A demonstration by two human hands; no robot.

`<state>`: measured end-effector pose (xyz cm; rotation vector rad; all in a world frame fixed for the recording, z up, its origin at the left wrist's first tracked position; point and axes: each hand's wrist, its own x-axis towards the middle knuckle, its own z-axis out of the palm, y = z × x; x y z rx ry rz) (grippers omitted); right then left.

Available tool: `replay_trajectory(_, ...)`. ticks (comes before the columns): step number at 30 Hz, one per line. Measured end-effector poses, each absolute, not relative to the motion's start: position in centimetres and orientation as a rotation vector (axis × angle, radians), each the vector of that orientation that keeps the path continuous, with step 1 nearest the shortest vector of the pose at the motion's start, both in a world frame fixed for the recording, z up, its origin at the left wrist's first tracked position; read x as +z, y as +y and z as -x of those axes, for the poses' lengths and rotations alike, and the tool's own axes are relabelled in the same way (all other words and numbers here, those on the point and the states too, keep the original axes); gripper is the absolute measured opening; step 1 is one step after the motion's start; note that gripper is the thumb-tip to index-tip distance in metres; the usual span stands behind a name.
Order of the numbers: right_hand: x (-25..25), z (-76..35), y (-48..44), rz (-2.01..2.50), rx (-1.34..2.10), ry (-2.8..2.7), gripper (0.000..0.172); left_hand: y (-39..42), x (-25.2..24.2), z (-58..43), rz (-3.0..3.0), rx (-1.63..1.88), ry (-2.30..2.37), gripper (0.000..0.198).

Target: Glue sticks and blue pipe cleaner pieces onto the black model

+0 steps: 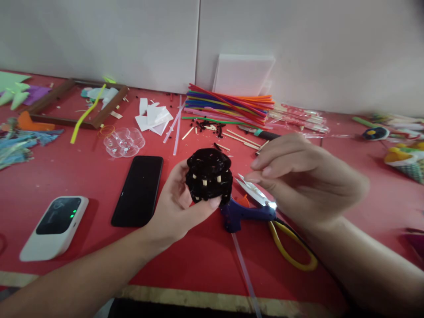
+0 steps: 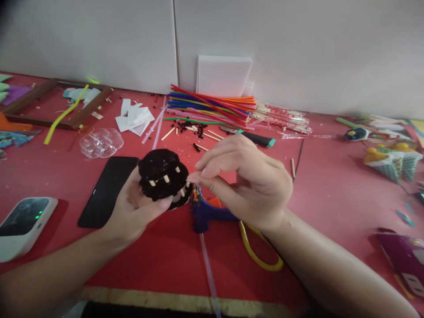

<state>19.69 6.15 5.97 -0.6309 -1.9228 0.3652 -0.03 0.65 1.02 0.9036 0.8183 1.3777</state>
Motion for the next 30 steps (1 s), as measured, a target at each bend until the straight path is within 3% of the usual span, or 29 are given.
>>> replay_trajectory(9,6.7,-18.9,5.4,0.514,0.993,-1.737,0.005,1.1,0.6,0.1,-0.978,1.414,0.845,0.048)
replay_trajectory(15,8.0,-19.8,5.5,0.654,1.146,-2.147,0.009,1.4,-0.2,0.1,-1.038,1.512,0.945,0.049)
replay_trajectory(19,8.4,-20.5,6.2,1.055,0.709,-2.696,0.019,1.7,-0.7,0.2,-1.033,1.564,0.969,0.053)
replay_trajectory(23,8.0,-20.9,6.8,1.514,0.084,-2.635,0.017,1.7,-0.7,0.2,-1.072,1.517,0.979,0.055)
replay_trajectory(27,8.1,-20.7,6.7,1.488,0.043,-2.376,0.018,1.3,-0.4,0.0,-1.124,1.489,0.977,0.057)
replay_trajectory(30,8.3,-20.5,6.9,1.468,0.043,-2.251,0.028,1.0,-0.4,0.1,-1.147,1.492,0.95,0.06)
